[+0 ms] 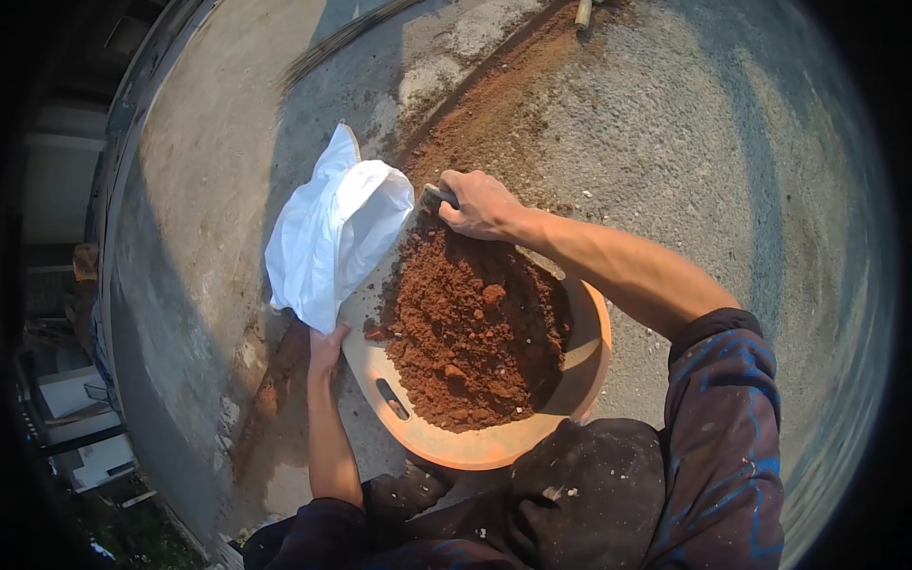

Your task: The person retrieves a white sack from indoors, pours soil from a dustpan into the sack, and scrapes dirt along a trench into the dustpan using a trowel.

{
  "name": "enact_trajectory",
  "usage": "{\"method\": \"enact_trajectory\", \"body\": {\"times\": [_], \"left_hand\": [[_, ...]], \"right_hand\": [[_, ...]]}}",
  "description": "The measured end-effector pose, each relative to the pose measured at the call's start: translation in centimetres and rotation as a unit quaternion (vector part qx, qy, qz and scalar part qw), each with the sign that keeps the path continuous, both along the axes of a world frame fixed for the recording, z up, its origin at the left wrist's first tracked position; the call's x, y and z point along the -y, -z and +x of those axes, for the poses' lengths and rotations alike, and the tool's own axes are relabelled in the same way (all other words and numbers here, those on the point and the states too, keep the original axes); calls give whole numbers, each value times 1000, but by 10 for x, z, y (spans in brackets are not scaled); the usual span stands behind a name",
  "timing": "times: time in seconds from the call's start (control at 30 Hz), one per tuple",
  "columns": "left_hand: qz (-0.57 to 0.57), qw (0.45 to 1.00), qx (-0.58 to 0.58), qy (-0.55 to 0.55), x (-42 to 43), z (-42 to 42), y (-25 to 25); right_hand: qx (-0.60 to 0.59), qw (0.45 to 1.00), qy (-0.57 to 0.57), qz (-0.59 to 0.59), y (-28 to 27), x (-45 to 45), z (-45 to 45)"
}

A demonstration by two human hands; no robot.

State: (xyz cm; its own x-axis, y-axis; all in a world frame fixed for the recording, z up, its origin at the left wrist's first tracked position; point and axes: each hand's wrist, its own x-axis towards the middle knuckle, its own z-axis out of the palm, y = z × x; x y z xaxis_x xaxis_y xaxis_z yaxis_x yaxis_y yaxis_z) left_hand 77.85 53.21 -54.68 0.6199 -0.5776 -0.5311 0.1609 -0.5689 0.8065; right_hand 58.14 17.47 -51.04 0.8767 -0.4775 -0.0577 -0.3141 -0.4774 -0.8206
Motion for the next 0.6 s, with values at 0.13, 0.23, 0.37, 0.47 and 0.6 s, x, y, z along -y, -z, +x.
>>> {"method": "enact_trajectory", "body": {"times": [0.13,0.23,0.37,0.47,0.6], "left_hand": [[-67,977,166,-118,2,-11,31],[-79,978,141,-130,3,-14,23],[-98,977,36,-184,13,-16,9],[-78,988,23,-134,8,0,17],[-24,995,61,-74,17,0,-7]], "right_hand": [[22,1000,2,2,8,4,3],[18,1000,-7,16,5,3,1],[58,997,-2,54,9,3,-7],[73,996,-11,46,5,6,-13],[105,994,-12,29,-6,2,-23]]}}
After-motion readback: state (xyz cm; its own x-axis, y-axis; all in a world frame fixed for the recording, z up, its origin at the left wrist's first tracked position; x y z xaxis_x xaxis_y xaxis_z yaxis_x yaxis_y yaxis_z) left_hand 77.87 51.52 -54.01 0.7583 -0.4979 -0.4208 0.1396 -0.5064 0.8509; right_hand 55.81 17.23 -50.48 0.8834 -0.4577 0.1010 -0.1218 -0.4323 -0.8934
